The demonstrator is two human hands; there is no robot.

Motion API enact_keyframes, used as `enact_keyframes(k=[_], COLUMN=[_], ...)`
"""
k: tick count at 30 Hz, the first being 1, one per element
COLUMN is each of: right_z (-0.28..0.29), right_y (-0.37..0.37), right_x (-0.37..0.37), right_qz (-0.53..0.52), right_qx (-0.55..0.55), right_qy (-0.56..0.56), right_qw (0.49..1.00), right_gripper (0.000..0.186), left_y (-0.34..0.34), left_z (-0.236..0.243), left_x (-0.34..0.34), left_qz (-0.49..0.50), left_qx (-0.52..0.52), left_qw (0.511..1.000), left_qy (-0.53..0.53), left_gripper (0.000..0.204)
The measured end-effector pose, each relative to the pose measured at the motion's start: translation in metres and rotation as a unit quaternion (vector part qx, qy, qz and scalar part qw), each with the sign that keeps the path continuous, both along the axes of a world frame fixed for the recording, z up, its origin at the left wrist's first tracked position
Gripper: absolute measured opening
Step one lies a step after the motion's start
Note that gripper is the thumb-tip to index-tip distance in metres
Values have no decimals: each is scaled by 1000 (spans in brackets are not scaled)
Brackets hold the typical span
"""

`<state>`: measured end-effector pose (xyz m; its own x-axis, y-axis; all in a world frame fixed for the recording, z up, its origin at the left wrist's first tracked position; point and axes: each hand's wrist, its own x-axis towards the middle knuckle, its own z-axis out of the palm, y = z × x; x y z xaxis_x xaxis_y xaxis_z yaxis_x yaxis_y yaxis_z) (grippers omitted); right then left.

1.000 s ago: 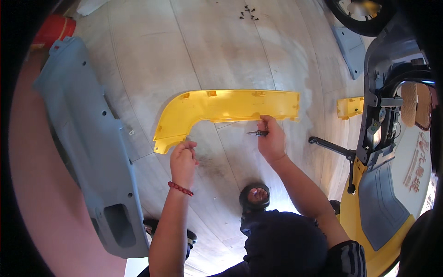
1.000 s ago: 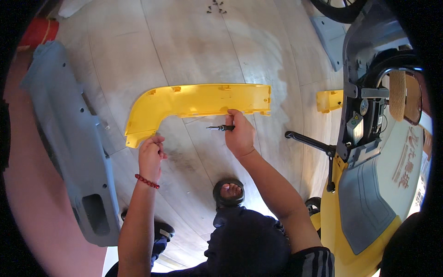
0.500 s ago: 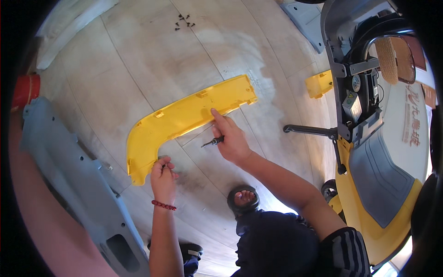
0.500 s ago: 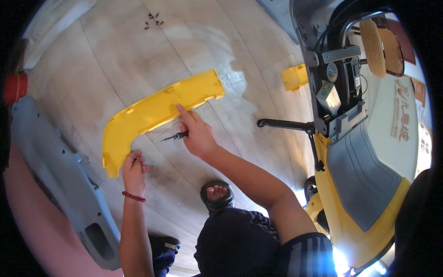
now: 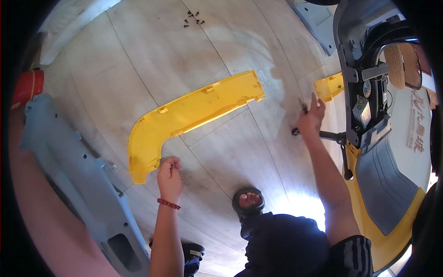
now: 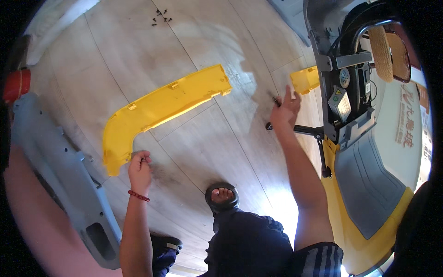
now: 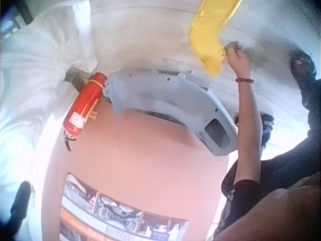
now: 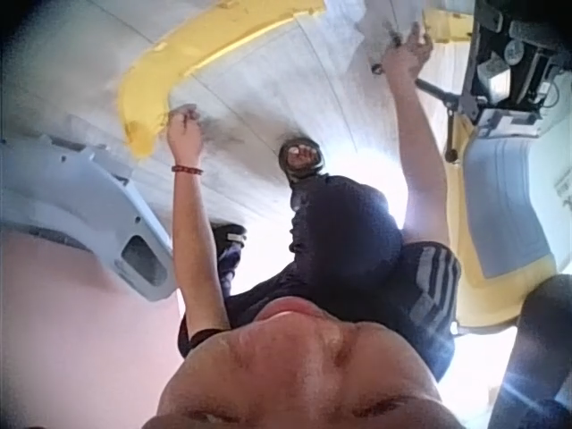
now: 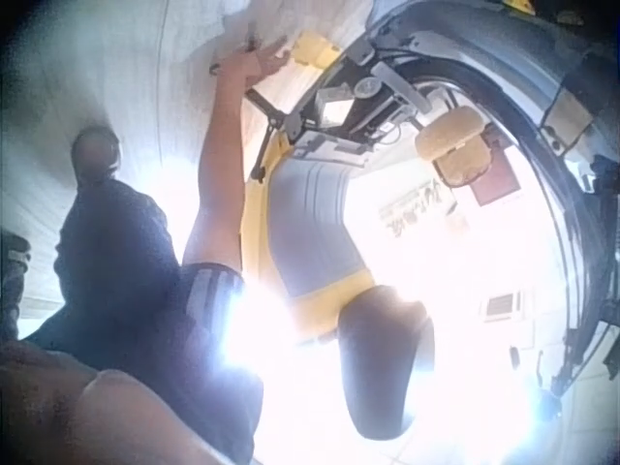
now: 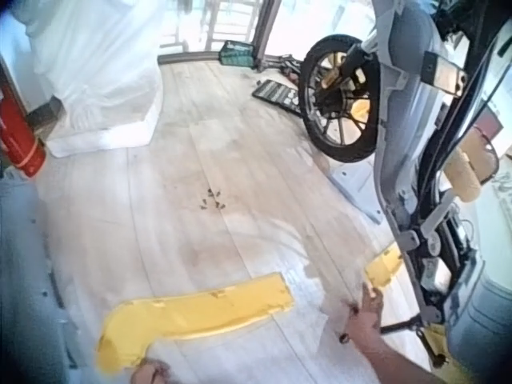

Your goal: The recorder is removing and reinstalling plastic fairing panels on a yellow motorcycle using a screwdriver.

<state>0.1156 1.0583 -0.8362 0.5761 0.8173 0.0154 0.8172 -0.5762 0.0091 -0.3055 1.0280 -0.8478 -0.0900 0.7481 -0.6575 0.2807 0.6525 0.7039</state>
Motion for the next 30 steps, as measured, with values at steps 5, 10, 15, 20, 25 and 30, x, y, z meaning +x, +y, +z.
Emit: enact_keyframes(k=[5, 10, 15, 20, 25, 30], right_z=[-14, -18, -13, -11, 5, 13], right_y=[33, 51, 50, 16, -2, -10], right_x=[41, 52, 17, -28, -79, -102], right_qz=[-47, -27, -79, 35, 57, 69], right_qx=[-29, 8, -11, 38, 44, 38], right_qy=[-23, 19, 102, 139, 222, 241], right_qw=[998, 999, 992, 989, 972, 967], right_gripper=[57, 59, 59, 57, 54, 52], left_y=[0, 3, -2, 0, 2, 2], left_z=[1, 7, 0, 2, 4, 7], left_x=[-3, 3, -2, 1, 1, 3], left_qz=[-6, 4, 18, 12, -6, -2], left_qx=[-15, -28, -16, -18, -22, -29], left_qw=[1000, 1000, 1000, 1000, 999, 999], left_qy=[18, 6, 3, 12, 28, 33], left_gripper=[25, 24, 24, 24, 24, 24])
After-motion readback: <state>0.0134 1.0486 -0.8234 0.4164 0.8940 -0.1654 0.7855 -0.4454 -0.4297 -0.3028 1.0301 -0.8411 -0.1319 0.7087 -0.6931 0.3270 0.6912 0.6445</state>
